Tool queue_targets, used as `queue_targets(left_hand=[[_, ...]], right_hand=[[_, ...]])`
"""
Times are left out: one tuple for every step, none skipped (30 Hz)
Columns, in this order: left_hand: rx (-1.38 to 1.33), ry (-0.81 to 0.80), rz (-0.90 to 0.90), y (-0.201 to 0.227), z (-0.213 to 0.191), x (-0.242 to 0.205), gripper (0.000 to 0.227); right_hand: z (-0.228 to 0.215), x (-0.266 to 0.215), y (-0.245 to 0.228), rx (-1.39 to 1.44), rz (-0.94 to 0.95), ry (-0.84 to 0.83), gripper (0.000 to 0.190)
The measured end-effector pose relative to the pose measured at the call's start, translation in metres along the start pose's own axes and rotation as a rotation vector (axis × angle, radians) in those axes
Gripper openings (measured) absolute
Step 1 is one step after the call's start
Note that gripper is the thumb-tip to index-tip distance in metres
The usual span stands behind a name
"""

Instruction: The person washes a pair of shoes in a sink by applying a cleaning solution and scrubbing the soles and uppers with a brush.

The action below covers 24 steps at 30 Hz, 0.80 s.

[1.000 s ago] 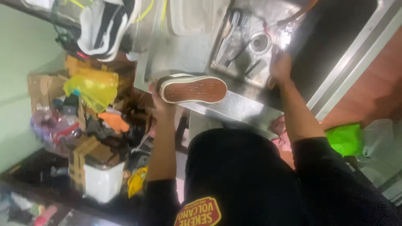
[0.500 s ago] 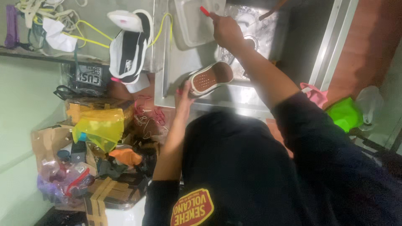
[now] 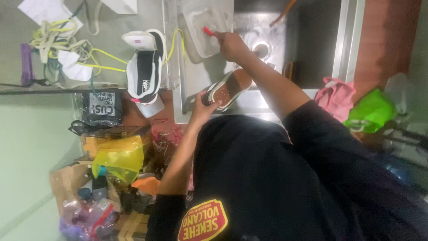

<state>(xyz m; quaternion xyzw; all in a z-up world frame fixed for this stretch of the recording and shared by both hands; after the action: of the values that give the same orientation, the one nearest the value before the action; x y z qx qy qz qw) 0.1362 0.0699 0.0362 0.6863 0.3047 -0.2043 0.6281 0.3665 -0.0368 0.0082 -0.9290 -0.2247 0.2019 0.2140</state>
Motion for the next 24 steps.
queue_targets(left_hand=[[0.002,-0.047,0.025,0.004,0.003,-0.001,0.088],[0.003,-0.098,0.033,0.002,0.007,-0.006,0.094],[0.014,-0.117,0.009,0.006,0.008,-0.012,0.094],[0.047,-0.140,0.012,0.012,0.012,-0.017,0.097],[0.079,-0.164,0.014,0.019,0.015,-0.022,0.100],[0.082,-0.178,0.008,0.014,0.019,-0.022,0.100],[0.049,-0.179,0.028,0.011,0.022,-0.022,0.100],[0.015,-0.173,0.046,0.007,0.023,-0.023,0.100],[0.017,-0.181,0.039,0.003,0.026,-0.022,0.100],[0.014,-0.184,0.098,0.002,0.027,-0.021,0.100],[0.011,-0.187,0.157,0.002,0.030,-0.021,0.100],[0.018,-0.202,0.155,0.009,0.030,-0.025,0.100],[0.057,-0.249,0.114,0.014,0.031,-0.030,0.108],[0.097,-0.297,0.075,0.019,0.033,-0.034,0.117],[0.105,-0.314,0.076,0.020,0.037,-0.035,0.117],[0.099,-0.312,0.084,0.021,0.040,-0.037,0.119],[0.093,-0.310,0.093,0.022,0.043,-0.040,0.121],[0.099,-0.313,0.094,0.016,0.045,-0.042,0.121],[0.070,-0.304,0.101,0.012,0.045,-0.043,0.122],[0.033,-0.291,0.123,0.011,0.048,-0.039,0.123],[0.032,-0.290,0.138,0.014,0.053,-0.037,0.123],[0.023,-0.286,0.137,0.013,0.055,-0.041,0.125],[0.014,-0.282,0.136,0.010,0.058,-0.044,0.127],[0.022,-0.303,0.131,0.009,0.061,-0.046,0.127]], right_hand=[[-0.002,-0.004,0.001,0.139,0.087,-0.045,0.059],[0.003,-0.015,0.002,0.284,0.182,-0.101,0.041],[0.001,-0.028,0.003,0.297,0.209,-0.112,0.041],[-0.011,-0.040,0.004,0.381,0.146,0.038,0.039],[-0.024,-0.054,0.004,0.458,0.081,0.189,0.038],[-0.030,-0.081,0.007,0.457,0.097,0.190,0.038],[-0.036,-0.109,0.014,0.525,0.196,0.207,0.036],[-0.041,-0.136,0.018,0.595,0.291,0.219,0.036],[-0.049,-0.159,0.009,0.596,0.302,0.217,0.036],[-0.056,-0.182,-0.004,0.598,0.264,0.176,0.031],[-0.064,-0.205,-0.017,0.600,0.225,0.136,0.044],[-0.055,-0.210,-0.018,0.602,0.240,0.145,0.044],[-0.045,-0.216,-0.015,0.584,0.346,0.154,0.030],[-0.035,-0.222,-0.012,0.566,0.453,0.166,0.034],[-0.027,-0.219,-0.010,0.568,0.468,0.178,0.034],[-0.016,-0.219,-0.007,0.580,0.506,0.152,0.036],[-0.005,-0.218,-0.006,0.593,0.543,0.127,0.038],[-0.021,-0.234,-0.022,0.597,0.545,0.131,0.038],[-0.035,-0.250,-0.040,0.626,0.564,0.067,0.041],[-0.053,-0.261,-0.054,0.645,0.571,0.009,0.045],[-0.048,-0.257,-0.047,0.640,0.562,0.021,0.045],[-0.040,-0.258,-0.042,0.626,0.570,0.029,0.043],[-0.031,-0.260,-0.037,0.613,0.579,0.037,0.041],[-0.014,-0.250,-0.024,0.617,0.599,0.046,0.041]])
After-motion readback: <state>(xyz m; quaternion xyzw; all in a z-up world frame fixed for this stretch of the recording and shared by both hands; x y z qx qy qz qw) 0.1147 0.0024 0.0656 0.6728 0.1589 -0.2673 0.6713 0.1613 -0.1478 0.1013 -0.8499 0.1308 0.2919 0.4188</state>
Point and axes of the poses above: each hand's wrist, its own x-axis towards the middle knuckle, its own z-axis out of the palm, y = z × x, the point moved 5 cm from there along x, towards the middle knuckle, and after that the axes turned 7 degrees about z, right-handed, at the moved point
